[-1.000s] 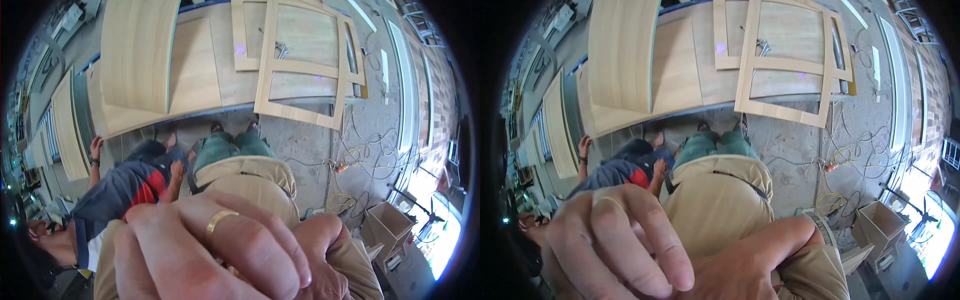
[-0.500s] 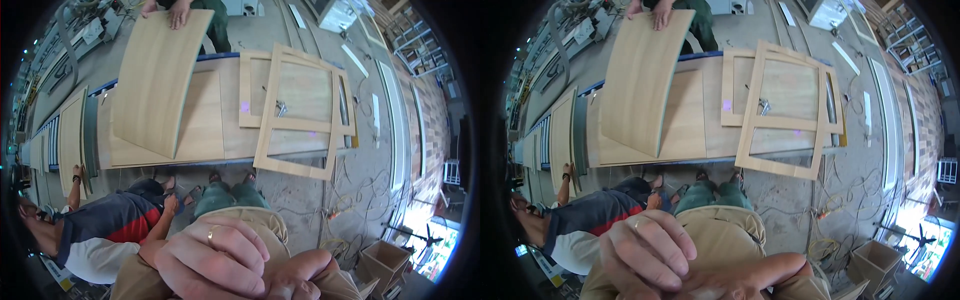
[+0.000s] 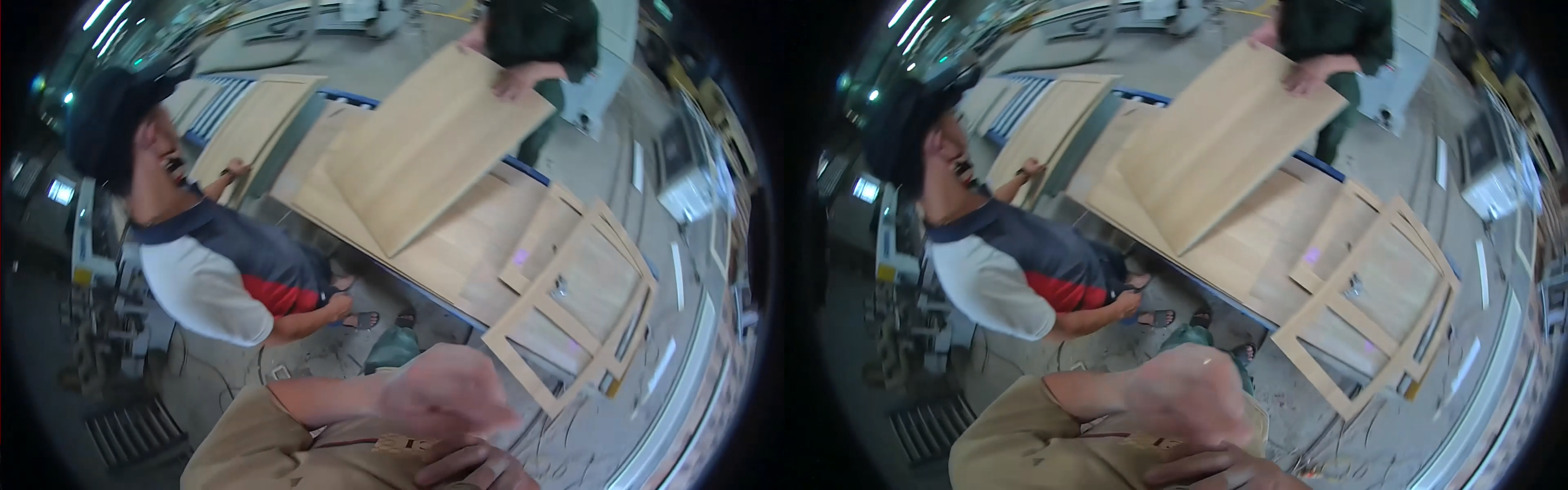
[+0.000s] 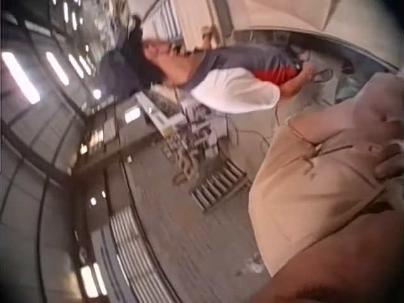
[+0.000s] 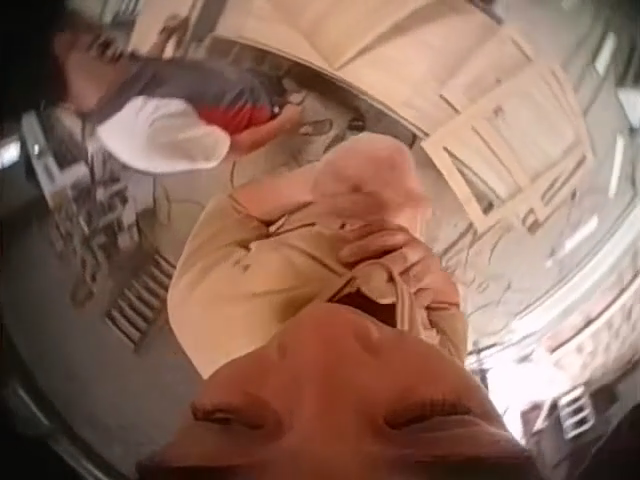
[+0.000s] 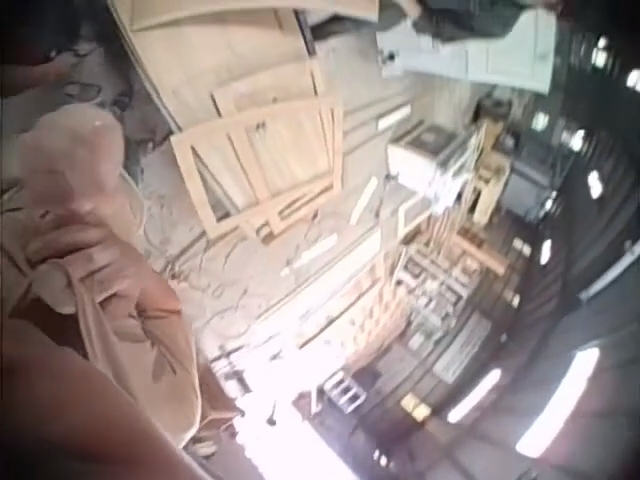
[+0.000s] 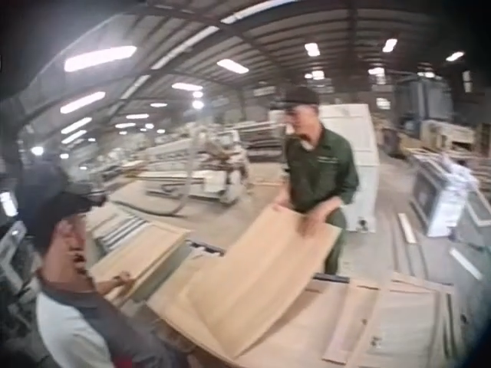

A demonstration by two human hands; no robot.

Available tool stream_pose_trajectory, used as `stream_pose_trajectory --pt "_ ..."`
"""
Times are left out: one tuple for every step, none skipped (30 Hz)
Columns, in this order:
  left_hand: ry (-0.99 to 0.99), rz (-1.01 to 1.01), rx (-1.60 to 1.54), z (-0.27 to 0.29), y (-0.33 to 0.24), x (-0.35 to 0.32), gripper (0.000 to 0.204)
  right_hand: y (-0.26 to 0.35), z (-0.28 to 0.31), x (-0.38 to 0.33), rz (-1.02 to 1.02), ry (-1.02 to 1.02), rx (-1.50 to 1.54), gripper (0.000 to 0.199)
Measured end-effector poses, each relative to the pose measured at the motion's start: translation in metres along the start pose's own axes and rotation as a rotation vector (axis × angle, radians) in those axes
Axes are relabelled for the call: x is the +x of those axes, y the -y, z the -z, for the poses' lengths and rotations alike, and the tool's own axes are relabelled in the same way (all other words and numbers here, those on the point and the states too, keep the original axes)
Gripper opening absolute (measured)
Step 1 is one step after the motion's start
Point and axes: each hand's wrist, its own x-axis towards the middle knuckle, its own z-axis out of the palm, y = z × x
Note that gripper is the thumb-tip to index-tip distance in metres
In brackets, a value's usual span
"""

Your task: Sorting and moving wooden furniture panels along a production line and conveyor system.

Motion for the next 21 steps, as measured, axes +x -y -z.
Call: stream_pose_trajectory --pt "0.021 0.133 0.090 0.006 0.012 -0.016 0.025 0.004 0.019 0.005 -0.108 0.137 0.030 0.052" --pt "0.034 0.270 0.182 0.011 0.024 -0.035 0.028 0.010 0.038 0.010 -0.211 0.280 0.065 0.046" --pt "-0.021 0.366 0.296 0.015 0.035 -0.051 0.030 0.012 0.049 0.013 -0.310 0.420 0.088 0.041" --pt "-0.071 0.464 0.392 0.021 0.049 -0.068 0.033 0.012 0.049 -0.009 -0.369 0.129 0.006 0.034" --pt "-0.090 0.468 0.403 0.027 0.062 -0.086 0.033 0.013 0.049 -0.043 -0.426 -0.165 -0.085 0.038" --pt "-0.191 0.598 0.438 0.035 0.074 -0.105 0.035 0.015 0.071 -0.069 -0.582 -0.259 -0.329 0.031" --pt "-0.281 0.721 0.463 0.043 0.086 -0.124 0.037 0.016 0.095 -0.087 -0.724 -0.357 -0.589 0.029" --pt "-0.308 0.817 0.506 0.053 0.098 -0.145 0.036 0.010 0.107 -0.093 -0.847 -0.398 -0.803 0.030" --pt "-0.335 0.910 0.546 0.063 0.109 -0.169 0.035 0.005 0.117 -0.098 -0.967 -0.437 -1.023 0.032" --pt "-0.355 0.936 0.600 0.074 0.120 -0.197 0.036 0.001 0.129 -0.109 -0.965 -0.431 -1.027 0.032" --pt "-0.373 0.963 0.654 0.083 0.130 -0.226 0.037 0.000 0.140 -0.129 -1.072 -0.371 -1.199 0.031" --pt "-0.374 0.958 0.652 0.092 0.136 -0.248 0.037 -0.002 0.151 -0.151 -1.175 -0.309 -1.372 0.032" --pt "-0.382 1.062 0.665 0.099 0.140 -0.270 0.040 -0.002 0.160 -0.174 -1.174 -0.309 -1.376 0.032" --pt "-0.390 1.165 0.680 0.106 0.145 -0.289 0.044 -0.003 0.168 -0.199 -1.246 -0.336 -1.342 0.033" --pt "-0.390 1.161 0.681 0.114 0.151 -0.308 0.044 -0.007 0.176 -0.223 -1.317 -0.362 -1.305 0.034" --pt "-0.367 1.202 0.696 0.119 0.155 -0.328 0.045 -0.011 0.182 -0.250 -1.316 -0.365 -1.307 0.034" --pt "-0.338 1.241 0.708 0.125 0.160 -0.340 0.046 -0.014 0.186 -0.277 -1.337 -0.407 -1.283 0.034" --pt "-0.328 1.238 0.703 0.131 0.165 -0.347 0.046 -0.020 0.188 -0.297 -1.357 -0.452 -1.259 0.035" --pt "-0.299 1.257 0.718 0.135 0.169 -0.353 0.048 -0.026 0.184 -0.311 -1.360 -0.463 -1.262 0.035" --pt "-0.261 1.275 0.729 0.141 0.173 -0.356 0.049 -0.031 0.176 -0.324 -1.421 -0.660 -1.108 0.034" --pt "-0.237 1.273 0.717 0.148 0.177 -0.358 0.049 -0.036 0.167 -0.335 -1.465 -0.860 -0.944 0.032"
